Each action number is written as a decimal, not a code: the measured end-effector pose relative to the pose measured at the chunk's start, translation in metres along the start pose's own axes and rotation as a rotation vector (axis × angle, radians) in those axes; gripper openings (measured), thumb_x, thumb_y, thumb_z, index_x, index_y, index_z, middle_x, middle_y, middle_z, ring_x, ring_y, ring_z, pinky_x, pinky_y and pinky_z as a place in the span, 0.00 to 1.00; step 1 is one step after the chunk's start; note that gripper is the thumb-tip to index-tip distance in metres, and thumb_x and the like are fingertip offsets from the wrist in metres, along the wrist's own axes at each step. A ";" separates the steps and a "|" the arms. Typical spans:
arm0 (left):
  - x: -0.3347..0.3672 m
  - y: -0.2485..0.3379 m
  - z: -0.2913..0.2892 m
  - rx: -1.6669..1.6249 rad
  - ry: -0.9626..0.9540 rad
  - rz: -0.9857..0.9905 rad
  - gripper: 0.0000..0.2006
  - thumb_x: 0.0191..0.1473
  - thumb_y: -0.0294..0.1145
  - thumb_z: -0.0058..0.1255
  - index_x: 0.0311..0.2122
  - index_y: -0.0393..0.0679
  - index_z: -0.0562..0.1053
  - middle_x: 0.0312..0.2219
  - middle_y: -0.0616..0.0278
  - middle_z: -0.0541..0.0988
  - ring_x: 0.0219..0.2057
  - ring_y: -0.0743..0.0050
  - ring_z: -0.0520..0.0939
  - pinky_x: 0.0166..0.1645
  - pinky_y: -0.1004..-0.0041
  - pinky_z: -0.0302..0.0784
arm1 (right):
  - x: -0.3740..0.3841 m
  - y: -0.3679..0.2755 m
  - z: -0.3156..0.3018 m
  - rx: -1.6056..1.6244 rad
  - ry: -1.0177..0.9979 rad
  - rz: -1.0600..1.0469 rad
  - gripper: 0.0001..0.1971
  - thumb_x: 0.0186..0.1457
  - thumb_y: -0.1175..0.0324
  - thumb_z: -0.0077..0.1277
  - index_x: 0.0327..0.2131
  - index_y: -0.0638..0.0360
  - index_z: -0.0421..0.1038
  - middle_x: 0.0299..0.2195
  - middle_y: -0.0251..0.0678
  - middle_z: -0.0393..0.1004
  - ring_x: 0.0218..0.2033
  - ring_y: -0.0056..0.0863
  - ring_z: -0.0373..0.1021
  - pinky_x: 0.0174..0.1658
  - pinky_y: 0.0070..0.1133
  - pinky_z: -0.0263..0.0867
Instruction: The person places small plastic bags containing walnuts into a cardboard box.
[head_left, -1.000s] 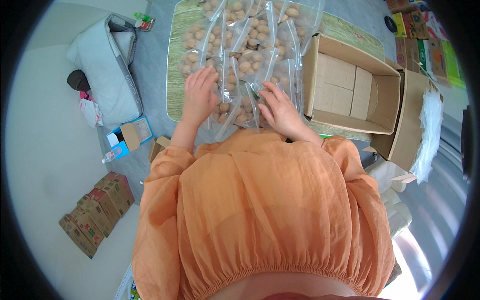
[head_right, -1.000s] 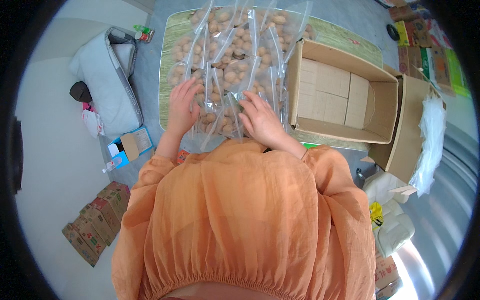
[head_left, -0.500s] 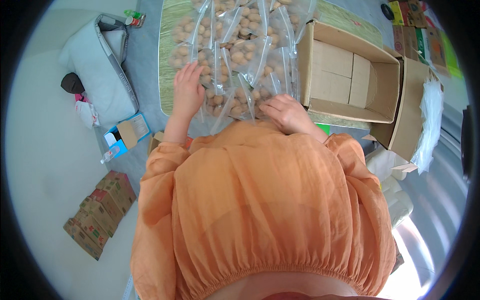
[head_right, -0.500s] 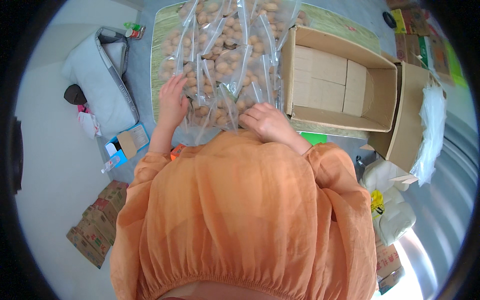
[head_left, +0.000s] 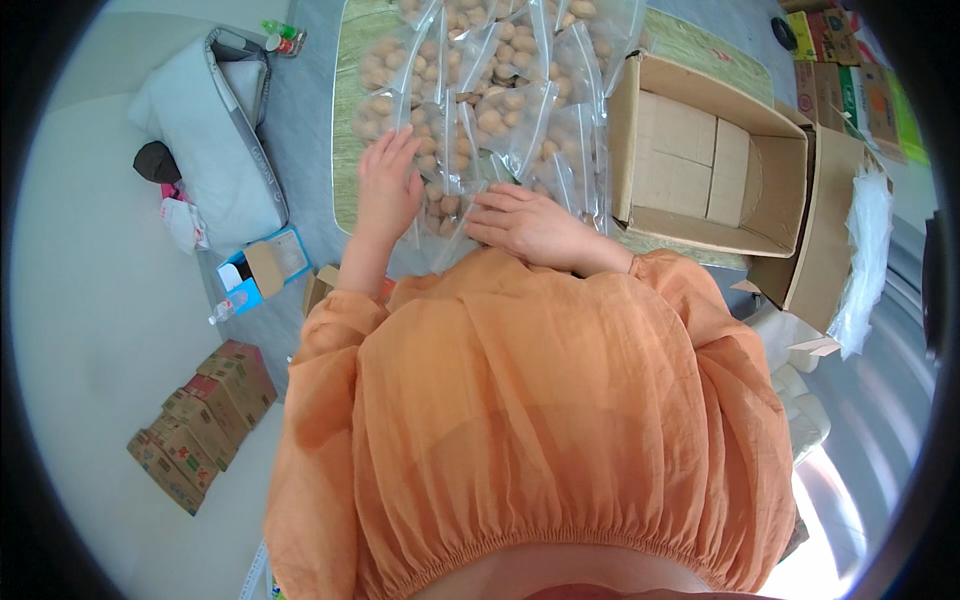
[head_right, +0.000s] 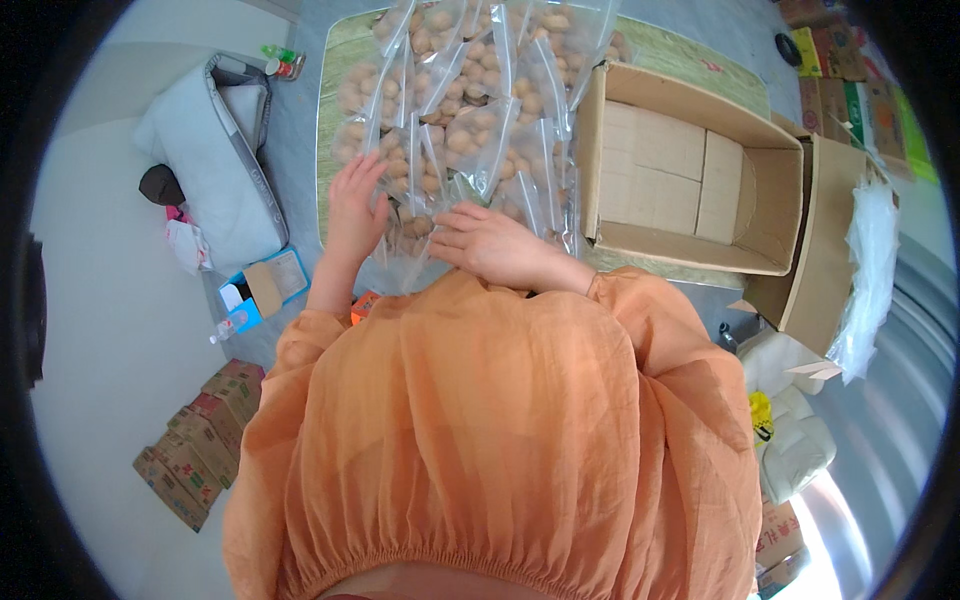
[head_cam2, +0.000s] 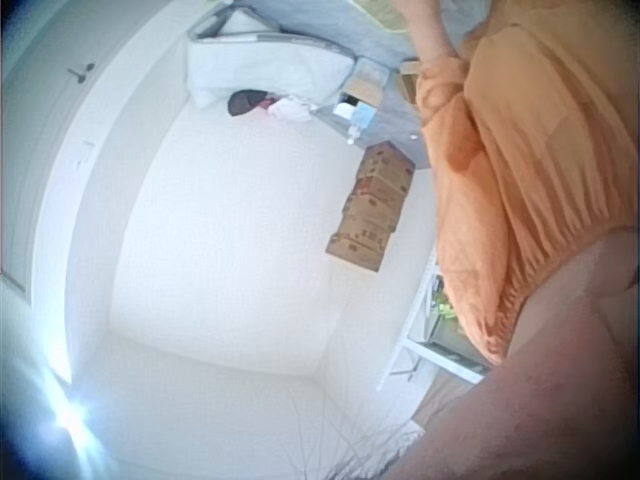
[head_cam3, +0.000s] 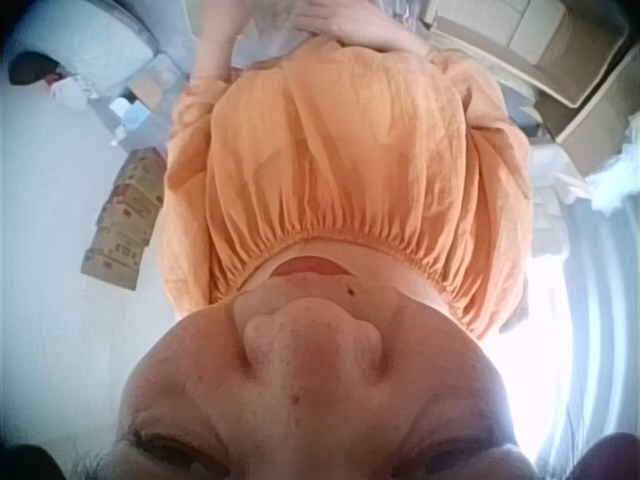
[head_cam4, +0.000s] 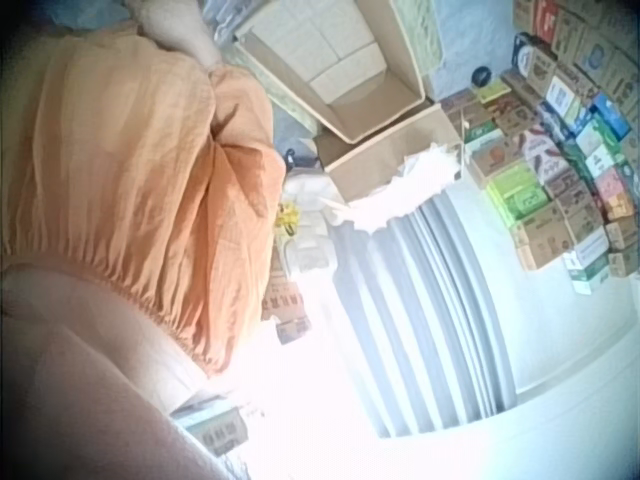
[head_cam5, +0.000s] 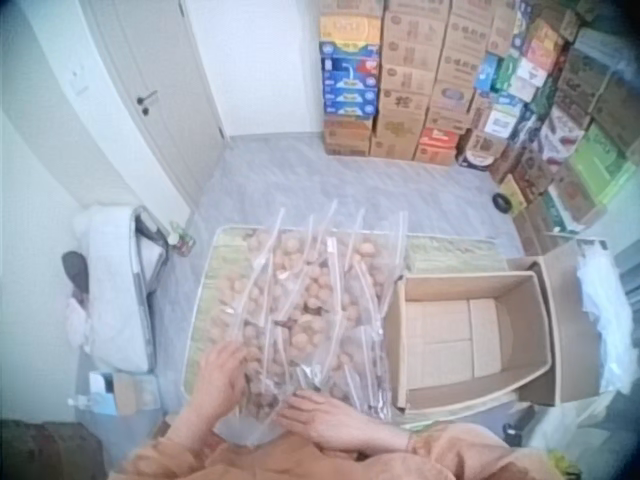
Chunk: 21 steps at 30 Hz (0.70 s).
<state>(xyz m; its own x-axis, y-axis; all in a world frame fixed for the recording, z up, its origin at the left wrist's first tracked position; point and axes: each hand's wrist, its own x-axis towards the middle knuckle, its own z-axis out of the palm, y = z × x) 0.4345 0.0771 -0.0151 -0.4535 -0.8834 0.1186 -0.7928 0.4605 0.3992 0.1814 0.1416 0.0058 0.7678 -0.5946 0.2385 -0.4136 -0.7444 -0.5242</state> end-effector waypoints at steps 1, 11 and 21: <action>-0.002 -0.001 0.000 0.025 0.000 0.001 0.23 0.46 0.23 0.51 0.51 0.43 0.71 0.55 0.58 0.70 0.59 0.52 0.66 0.62 0.56 0.56 | 0.001 0.000 0.002 0.018 0.009 0.003 0.25 0.37 0.70 0.56 0.46 0.58 0.71 0.49 0.34 0.70 0.54 0.36 0.63 0.60 0.30 0.55; 0.005 0.015 0.017 0.009 0.074 -0.143 0.26 0.48 0.42 0.57 0.50 0.38 0.71 0.53 0.51 0.72 0.58 0.46 0.66 0.61 0.48 0.54 | -0.013 0.001 -0.002 0.076 0.040 0.123 0.21 0.42 0.72 0.53 0.45 0.60 0.71 0.48 0.36 0.71 0.54 0.37 0.64 0.57 0.31 0.59; 0.023 0.033 0.047 0.017 0.047 -0.459 0.39 0.42 0.53 0.60 0.56 0.39 0.64 0.53 0.47 0.70 0.61 0.46 0.60 0.64 0.43 0.42 | -0.026 -0.004 -0.014 0.056 0.415 0.565 0.21 0.48 0.75 0.51 0.49 0.64 0.66 0.59 0.50 0.56 0.58 0.50 0.56 0.58 0.39 0.55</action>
<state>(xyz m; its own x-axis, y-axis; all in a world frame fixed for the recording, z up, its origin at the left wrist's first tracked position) 0.3785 0.0758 -0.0415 -0.0352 -0.9990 -0.0258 -0.9138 0.0217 0.4055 0.1562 0.1561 0.0137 0.1876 -0.9609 0.2036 -0.6596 -0.2768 -0.6987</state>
